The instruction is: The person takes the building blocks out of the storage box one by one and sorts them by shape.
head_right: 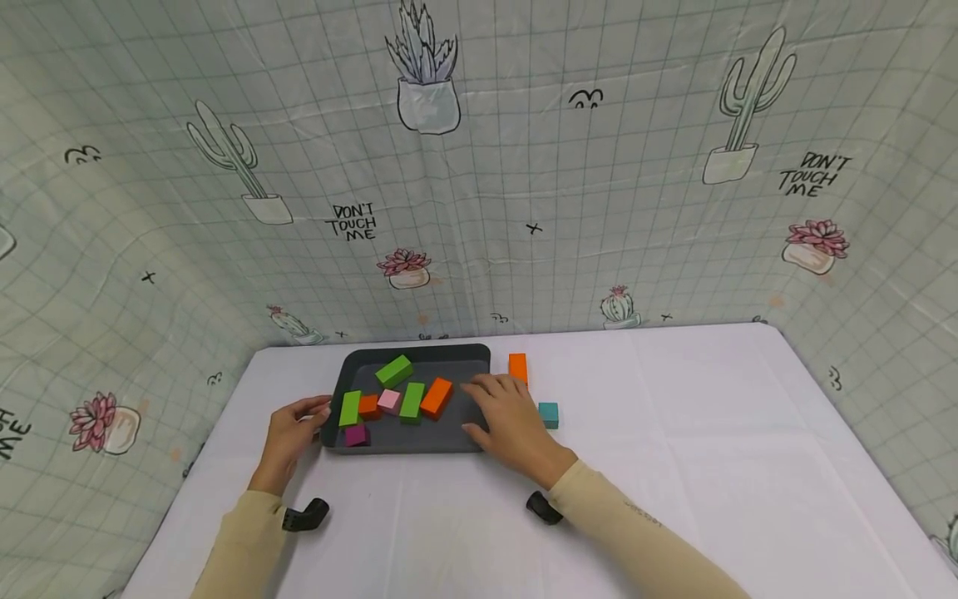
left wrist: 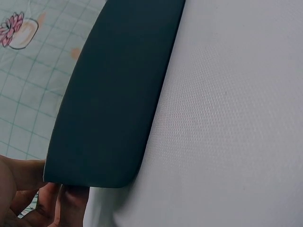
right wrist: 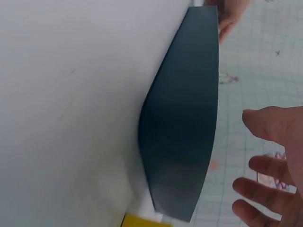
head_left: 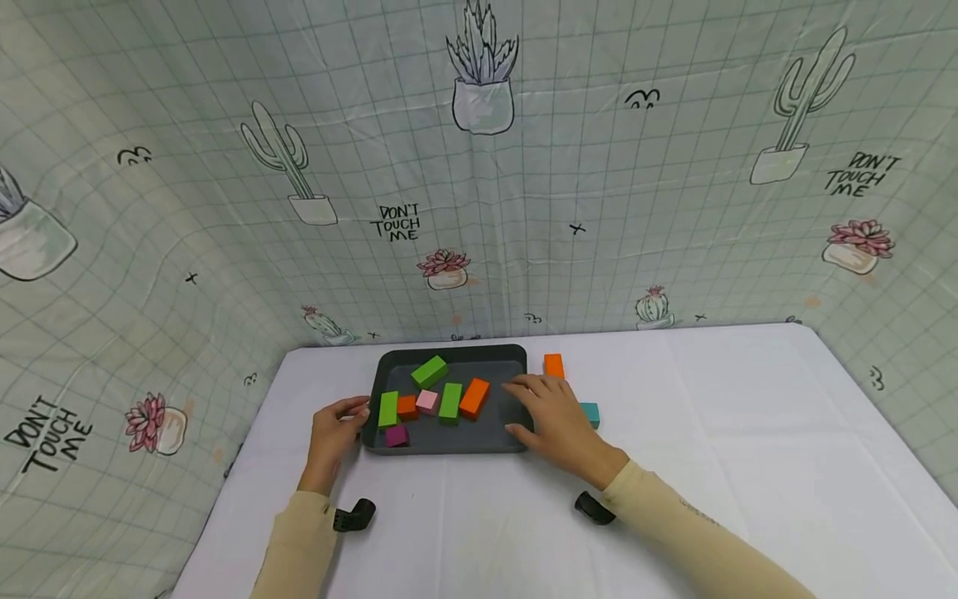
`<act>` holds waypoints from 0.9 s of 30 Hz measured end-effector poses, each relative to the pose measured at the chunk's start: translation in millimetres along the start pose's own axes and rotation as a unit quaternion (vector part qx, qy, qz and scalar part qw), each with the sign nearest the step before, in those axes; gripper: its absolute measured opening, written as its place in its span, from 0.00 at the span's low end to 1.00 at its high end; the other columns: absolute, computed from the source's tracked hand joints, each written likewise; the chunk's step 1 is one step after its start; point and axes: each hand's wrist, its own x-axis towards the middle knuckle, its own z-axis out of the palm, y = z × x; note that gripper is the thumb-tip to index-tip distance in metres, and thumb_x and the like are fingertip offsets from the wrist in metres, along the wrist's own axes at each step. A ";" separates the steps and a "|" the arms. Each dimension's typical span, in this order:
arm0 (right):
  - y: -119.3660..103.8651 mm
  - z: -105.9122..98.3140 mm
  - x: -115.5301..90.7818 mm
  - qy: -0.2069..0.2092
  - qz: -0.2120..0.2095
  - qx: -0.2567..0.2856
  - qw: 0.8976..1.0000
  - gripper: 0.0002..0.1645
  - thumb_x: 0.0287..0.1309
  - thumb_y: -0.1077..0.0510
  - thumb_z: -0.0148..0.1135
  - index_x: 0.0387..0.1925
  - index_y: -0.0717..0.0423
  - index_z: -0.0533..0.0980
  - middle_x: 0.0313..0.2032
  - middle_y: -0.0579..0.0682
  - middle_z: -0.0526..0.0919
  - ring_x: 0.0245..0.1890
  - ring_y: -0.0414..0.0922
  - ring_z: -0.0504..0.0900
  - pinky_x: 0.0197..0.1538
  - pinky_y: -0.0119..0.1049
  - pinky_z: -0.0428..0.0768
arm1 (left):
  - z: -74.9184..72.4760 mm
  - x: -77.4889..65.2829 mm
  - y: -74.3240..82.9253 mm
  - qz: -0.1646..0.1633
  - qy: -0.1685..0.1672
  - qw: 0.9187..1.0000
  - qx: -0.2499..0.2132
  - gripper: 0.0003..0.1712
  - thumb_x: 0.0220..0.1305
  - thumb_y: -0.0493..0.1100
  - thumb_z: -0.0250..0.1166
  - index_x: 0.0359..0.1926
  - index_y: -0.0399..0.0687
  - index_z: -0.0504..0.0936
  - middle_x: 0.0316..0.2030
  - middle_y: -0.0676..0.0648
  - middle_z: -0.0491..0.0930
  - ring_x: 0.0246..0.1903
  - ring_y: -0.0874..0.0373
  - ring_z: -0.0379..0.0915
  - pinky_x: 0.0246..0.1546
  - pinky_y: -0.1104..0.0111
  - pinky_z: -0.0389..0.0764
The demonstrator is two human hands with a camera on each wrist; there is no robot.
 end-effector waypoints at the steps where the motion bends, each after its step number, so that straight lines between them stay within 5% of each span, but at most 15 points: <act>1: -1.6 1.9 2.2 -0.004 0.003 -0.006 1.000 0.35 0.49 0.46 0.68 0.58 0.53 0.71 0.56 0.50 0.71 0.54 0.51 0.67 0.57 0.48 0.62 | -0.1 -0.1 -0.4 0.000 0.000 1.000 0.000 0.16 0.63 0.35 0.59 0.52 0.38 0.78 0.44 0.39 0.77 0.40 0.53 0.68 0.31 0.71 0.71; 27: -17.9 34.5 36.9 -0.064 0.023 -0.092 0.993 0.41 0.49 0.39 0.65 0.62 0.53 0.67 0.57 0.53 0.70 0.56 0.52 0.65 0.61 0.48 0.57 | -0.5 -1.4 -1.1 0.003 -0.002 1.000 -0.009 0.16 0.63 0.36 0.59 0.52 0.38 0.78 0.44 0.40 0.76 0.36 0.57 0.71 0.30 0.70 0.73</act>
